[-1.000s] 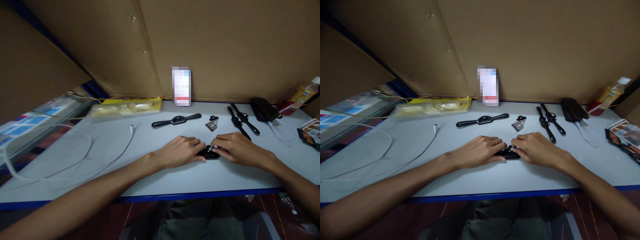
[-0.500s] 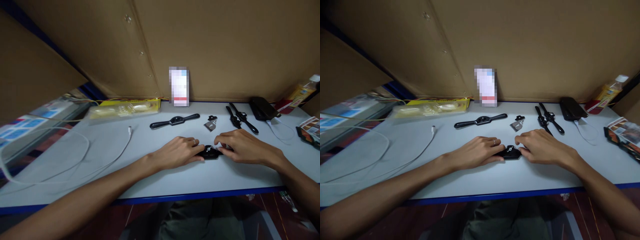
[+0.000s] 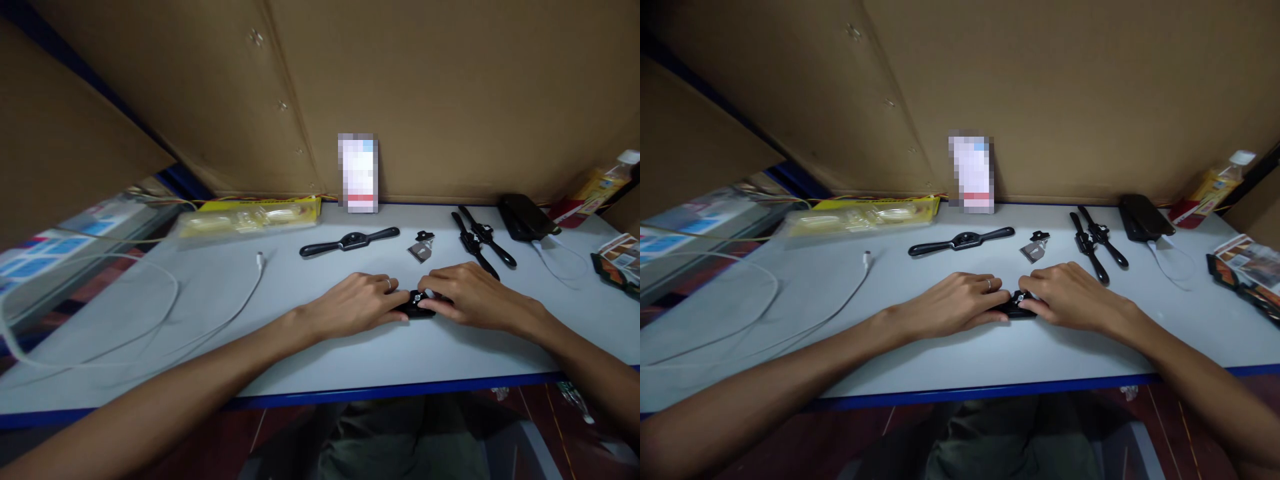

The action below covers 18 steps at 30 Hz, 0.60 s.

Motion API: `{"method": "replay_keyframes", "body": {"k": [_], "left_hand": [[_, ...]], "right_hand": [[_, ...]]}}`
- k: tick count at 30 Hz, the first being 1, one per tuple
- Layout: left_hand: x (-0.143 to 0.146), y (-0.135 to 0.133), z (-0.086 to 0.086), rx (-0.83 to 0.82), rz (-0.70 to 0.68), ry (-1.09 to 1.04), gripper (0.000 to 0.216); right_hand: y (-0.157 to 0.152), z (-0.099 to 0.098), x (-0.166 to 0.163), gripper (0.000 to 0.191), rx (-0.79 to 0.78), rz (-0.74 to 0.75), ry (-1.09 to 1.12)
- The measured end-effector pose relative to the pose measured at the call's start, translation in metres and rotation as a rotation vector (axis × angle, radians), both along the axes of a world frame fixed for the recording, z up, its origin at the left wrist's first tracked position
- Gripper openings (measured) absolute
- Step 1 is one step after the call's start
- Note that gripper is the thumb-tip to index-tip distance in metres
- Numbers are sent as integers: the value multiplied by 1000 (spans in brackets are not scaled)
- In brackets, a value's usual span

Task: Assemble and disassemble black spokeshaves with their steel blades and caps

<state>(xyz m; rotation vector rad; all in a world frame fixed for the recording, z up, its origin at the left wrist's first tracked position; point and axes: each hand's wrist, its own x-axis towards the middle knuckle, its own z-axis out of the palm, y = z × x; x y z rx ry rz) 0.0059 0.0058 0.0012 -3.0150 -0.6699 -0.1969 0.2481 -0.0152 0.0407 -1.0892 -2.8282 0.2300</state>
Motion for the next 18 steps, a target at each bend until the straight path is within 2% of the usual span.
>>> {"method": "replay_keyframes", "body": {"k": [7,18], "left_hand": [[0,0,-1,5,-14,-17,50],[1,0,-3,1,-18,-22,50]], "right_hand": [[2,-15,-3,23,118,42,-18],[-2,-17,-8,29,200,68,-75]]}}
